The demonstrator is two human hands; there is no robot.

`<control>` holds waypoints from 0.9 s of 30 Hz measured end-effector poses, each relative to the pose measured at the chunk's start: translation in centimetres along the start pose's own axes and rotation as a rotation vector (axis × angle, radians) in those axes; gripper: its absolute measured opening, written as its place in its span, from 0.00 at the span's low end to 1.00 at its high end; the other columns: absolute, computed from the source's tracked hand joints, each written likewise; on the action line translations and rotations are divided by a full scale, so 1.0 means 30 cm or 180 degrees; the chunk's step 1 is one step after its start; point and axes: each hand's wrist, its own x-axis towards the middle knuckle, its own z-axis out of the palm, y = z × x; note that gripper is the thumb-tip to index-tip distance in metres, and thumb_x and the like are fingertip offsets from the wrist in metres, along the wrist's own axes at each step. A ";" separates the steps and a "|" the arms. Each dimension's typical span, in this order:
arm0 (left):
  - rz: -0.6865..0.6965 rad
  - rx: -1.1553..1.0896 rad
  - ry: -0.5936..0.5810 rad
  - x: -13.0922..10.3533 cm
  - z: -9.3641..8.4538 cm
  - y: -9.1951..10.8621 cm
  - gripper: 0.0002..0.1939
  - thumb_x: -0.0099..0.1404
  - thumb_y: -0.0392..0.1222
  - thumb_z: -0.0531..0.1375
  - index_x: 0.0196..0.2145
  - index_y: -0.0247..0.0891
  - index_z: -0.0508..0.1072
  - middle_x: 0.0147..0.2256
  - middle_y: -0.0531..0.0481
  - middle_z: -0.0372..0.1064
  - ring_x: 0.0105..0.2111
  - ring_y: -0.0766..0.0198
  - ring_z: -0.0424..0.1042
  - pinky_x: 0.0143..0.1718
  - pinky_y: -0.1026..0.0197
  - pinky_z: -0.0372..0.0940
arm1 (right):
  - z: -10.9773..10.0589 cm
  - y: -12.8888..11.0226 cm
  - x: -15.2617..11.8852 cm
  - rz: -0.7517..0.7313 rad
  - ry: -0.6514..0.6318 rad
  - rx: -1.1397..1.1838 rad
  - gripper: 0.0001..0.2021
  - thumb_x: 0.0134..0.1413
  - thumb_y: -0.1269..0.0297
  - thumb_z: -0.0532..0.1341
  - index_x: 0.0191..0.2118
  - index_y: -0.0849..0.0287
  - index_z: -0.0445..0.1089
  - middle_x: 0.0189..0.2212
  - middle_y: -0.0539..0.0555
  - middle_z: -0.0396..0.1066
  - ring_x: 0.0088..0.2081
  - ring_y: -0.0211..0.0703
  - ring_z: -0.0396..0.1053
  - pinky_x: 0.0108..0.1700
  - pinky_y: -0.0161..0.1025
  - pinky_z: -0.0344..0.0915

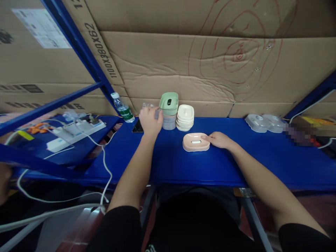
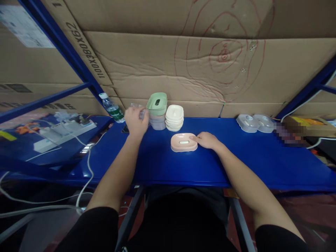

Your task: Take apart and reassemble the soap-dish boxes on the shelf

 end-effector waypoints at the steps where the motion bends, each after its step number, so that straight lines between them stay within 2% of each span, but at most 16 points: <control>1: -0.0091 0.0094 0.0131 0.012 -0.005 -0.025 0.20 0.70 0.50 0.59 0.54 0.38 0.77 0.53 0.35 0.70 0.56 0.42 0.67 0.60 0.44 0.58 | 0.000 -0.003 -0.001 -0.0013 -0.0006 -0.0017 0.38 0.58 0.25 0.48 0.21 0.57 0.68 0.22 0.54 0.69 0.27 0.43 0.66 0.29 0.39 0.53; 4: -0.0374 0.0319 0.0223 0.038 -0.003 -0.077 0.29 0.67 0.51 0.61 0.63 0.39 0.70 0.63 0.33 0.61 0.64 0.39 0.58 0.64 0.41 0.53 | 0.000 -0.007 -0.002 -0.0053 -0.0014 -0.0009 0.38 0.59 0.25 0.48 0.21 0.57 0.68 0.23 0.55 0.71 0.27 0.43 0.66 0.29 0.39 0.53; 7: -0.0589 0.0430 0.0090 0.074 0.014 -0.093 0.37 0.66 0.55 0.62 0.68 0.39 0.63 0.68 0.32 0.55 0.68 0.37 0.53 0.66 0.40 0.49 | 0.000 -0.004 -0.002 -0.0083 -0.0032 0.0043 0.37 0.59 0.26 0.49 0.22 0.57 0.68 0.24 0.55 0.72 0.27 0.43 0.66 0.30 0.39 0.54; 10: -0.0714 0.0494 -0.0243 0.134 0.029 -0.092 0.40 0.64 0.57 0.62 0.69 0.41 0.61 0.67 0.32 0.58 0.68 0.35 0.55 0.66 0.37 0.48 | -0.001 0.002 -0.001 -0.0144 -0.0039 0.0096 0.36 0.58 0.26 0.50 0.23 0.57 0.69 0.24 0.54 0.72 0.28 0.43 0.67 0.30 0.39 0.54; 13: -0.0847 0.0561 -0.0546 0.189 0.036 -0.089 0.37 0.62 0.58 0.63 0.65 0.40 0.67 0.62 0.31 0.65 0.64 0.35 0.61 0.64 0.36 0.50 | -0.001 0.009 -0.001 -0.0222 -0.0011 0.0092 0.36 0.59 0.27 0.50 0.23 0.57 0.69 0.24 0.53 0.72 0.27 0.42 0.66 0.30 0.39 0.53; 16: -0.0878 0.0503 -0.0571 0.217 0.040 -0.091 0.29 0.60 0.58 0.64 0.55 0.40 0.75 0.57 0.32 0.69 0.60 0.36 0.65 0.64 0.36 0.50 | 0.000 0.012 -0.002 -0.0239 -0.0027 0.0091 0.36 0.60 0.27 0.50 0.23 0.57 0.68 0.23 0.53 0.71 0.27 0.41 0.65 0.30 0.39 0.53; 21: -0.0937 0.0154 -0.0282 0.219 0.033 -0.095 0.19 0.60 0.57 0.66 0.41 0.41 0.75 0.53 0.36 0.70 0.59 0.40 0.66 0.65 0.36 0.50 | 0.000 0.010 -0.003 -0.0265 0.0017 0.0085 0.36 0.59 0.26 0.50 0.24 0.57 0.70 0.25 0.54 0.72 0.28 0.42 0.66 0.30 0.38 0.53; 27: -0.0790 -0.0073 0.0038 0.232 -0.009 -0.077 0.17 0.59 0.53 0.70 0.37 0.42 0.71 0.53 0.40 0.68 0.61 0.43 0.64 0.66 0.38 0.50 | 0.001 0.011 0.001 -0.0278 -0.0013 0.0039 0.37 0.59 0.26 0.50 0.26 0.58 0.72 0.27 0.55 0.75 0.29 0.43 0.67 0.31 0.38 0.54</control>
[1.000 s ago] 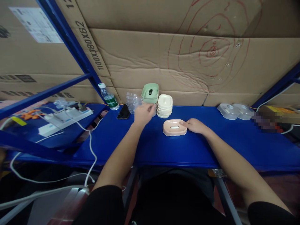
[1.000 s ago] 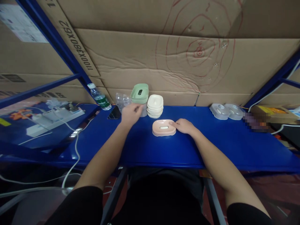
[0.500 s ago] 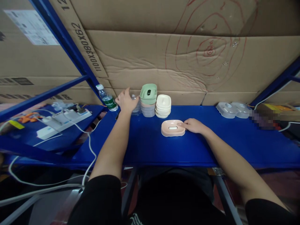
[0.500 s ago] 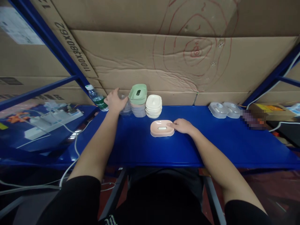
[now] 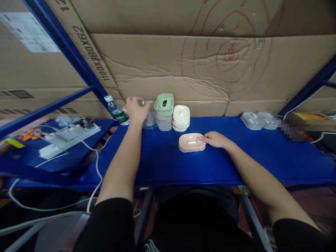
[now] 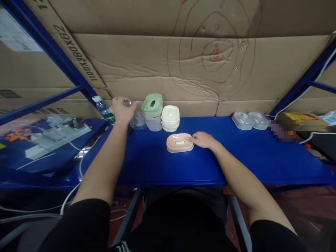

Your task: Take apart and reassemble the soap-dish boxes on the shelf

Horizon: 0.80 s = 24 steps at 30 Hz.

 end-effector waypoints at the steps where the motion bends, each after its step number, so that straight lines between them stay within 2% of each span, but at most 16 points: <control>1: 0.0009 -0.0035 0.0056 0.004 -0.010 0.006 0.17 0.59 0.52 0.70 0.36 0.41 0.71 0.53 0.40 0.68 0.60 0.44 0.64 0.66 0.38 0.50 | 0.000 0.000 0.000 -0.0013 0.0015 -0.0004 0.37 0.59 0.26 0.50 0.26 0.58 0.72 0.28 0.56 0.75 0.29 0.43 0.67 0.31 0.38 0.54; 4: 0.0001 -0.0206 0.0290 0.020 -0.043 0.025 0.17 0.60 0.50 0.71 0.34 0.41 0.68 0.53 0.41 0.67 0.59 0.46 0.65 0.65 0.39 0.52 | 0.001 -0.001 -0.001 -0.0020 0.0061 -0.0013 0.36 0.61 0.27 0.50 0.27 0.57 0.72 0.29 0.55 0.75 0.30 0.43 0.68 0.31 0.39 0.54; 7: 0.0118 -0.0682 0.0786 0.021 -0.067 0.039 0.17 0.64 0.48 0.68 0.32 0.41 0.63 0.50 0.41 0.68 0.57 0.51 0.67 0.64 0.43 0.56 | -0.001 -0.005 -0.005 -0.0005 0.0092 -0.0026 0.35 0.62 0.28 0.50 0.28 0.57 0.72 0.30 0.56 0.76 0.30 0.43 0.69 0.31 0.38 0.54; 9: 0.0254 -0.1002 0.0990 -0.001 -0.072 0.043 0.17 0.69 0.50 0.63 0.31 0.42 0.60 0.46 0.42 0.70 0.53 0.55 0.70 0.61 0.48 0.61 | -0.005 -0.010 -0.008 -0.0007 0.0318 0.0001 0.32 0.64 0.31 0.52 0.30 0.57 0.74 0.31 0.56 0.77 0.32 0.44 0.70 0.32 0.38 0.55; 10: 0.0331 -0.1161 0.0975 -0.023 -0.071 0.044 0.18 0.71 0.53 0.60 0.31 0.42 0.59 0.44 0.43 0.70 0.50 0.57 0.71 0.58 0.50 0.63 | -0.007 -0.015 -0.011 -0.0009 0.0540 0.0041 0.30 0.65 0.33 0.53 0.34 0.56 0.75 0.32 0.55 0.77 0.33 0.45 0.71 0.33 0.38 0.56; 12: 0.0484 -0.1520 0.0716 -0.089 -0.061 0.049 0.22 0.73 0.63 0.54 0.31 0.42 0.59 0.42 0.45 0.71 0.46 0.58 0.73 0.52 0.52 0.67 | -0.010 -0.027 -0.017 -0.0050 0.1104 0.0159 0.24 0.66 0.39 0.56 0.45 0.56 0.76 0.34 0.55 0.78 0.35 0.47 0.73 0.35 0.38 0.59; 14: 0.0598 -0.1925 0.0355 -0.178 -0.045 0.063 0.30 0.70 0.73 0.49 0.32 0.42 0.62 0.40 0.44 0.73 0.43 0.58 0.75 0.48 0.53 0.69 | -0.009 -0.044 -0.025 -0.0210 0.1578 0.0286 0.24 0.66 0.44 0.58 0.57 0.56 0.72 0.38 0.56 0.79 0.37 0.48 0.73 0.38 0.40 0.63; 15: 0.0585 -0.2101 0.0136 -0.227 -0.035 0.075 0.33 0.68 0.77 0.46 0.32 0.42 0.62 0.39 0.44 0.74 0.41 0.57 0.76 0.46 0.54 0.70 | -0.007 -0.054 -0.030 -0.0342 0.1717 0.0344 0.27 0.65 0.45 0.59 0.61 0.57 0.68 0.41 0.57 0.79 0.36 0.47 0.73 0.39 0.41 0.64; 17: 0.0440 -0.2274 -0.0551 -0.322 -0.015 0.111 0.38 0.64 0.82 0.41 0.31 0.43 0.63 0.36 0.44 0.75 0.38 0.57 0.77 0.42 0.55 0.72 | 0.000 -0.075 -0.042 -0.0665 0.1772 0.0443 0.33 0.64 0.45 0.61 0.67 0.57 0.61 0.48 0.58 0.77 0.34 0.46 0.72 0.40 0.43 0.67; 20: 0.0337 -0.2218 -0.1487 -0.431 0.015 0.171 0.41 0.62 0.84 0.38 0.29 0.42 0.65 0.29 0.44 0.76 0.33 0.57 0.77 0.36 0.56 0.72 | 0.013 -0.106 -0.064 -0.0997 0.1671 0.0536 0.32 0.65 0.44 0.59 0.67 0.56 0.61 0.50 0.60 0.76 0.33 0.45 0.71 0.42 0.45 0.69; 22: 0.0395 -0.2336 -0.1731 -0.472 0.032 0.195 0.40 0.65 0.82 0.39 0.29 0.42 0.65 0.28 0.45 0.75 0.30 0.59 0.76 0.34 0.57 0.72 | 0.018 -0.122 -0.074 -0.1065 0.1692 0.0634 0.28 0.67 0.43 0.57 0.63 0.56 0.65 0.45 0.60 0.77 0.33 0.46 0.71 0.42 0.45 0.69; 24: 0.0454 -0.2429 -0.1793 -0.486 0.044 0.198 0.38 0.67 0.79 0.42 0.33 0.41 0.67 0.28 0.47 0.75 0.28 0.61 0.75 0.32 0.58 0.71 | 0.021 -0.130 -0.078 -0.1135 0.1748 0.0837 0.27 0.67 0.43 0.57 0.61 0.57 0.66 0.41 0.58 0.77 0.33 0.47 0.71 0.41 0.45 0.69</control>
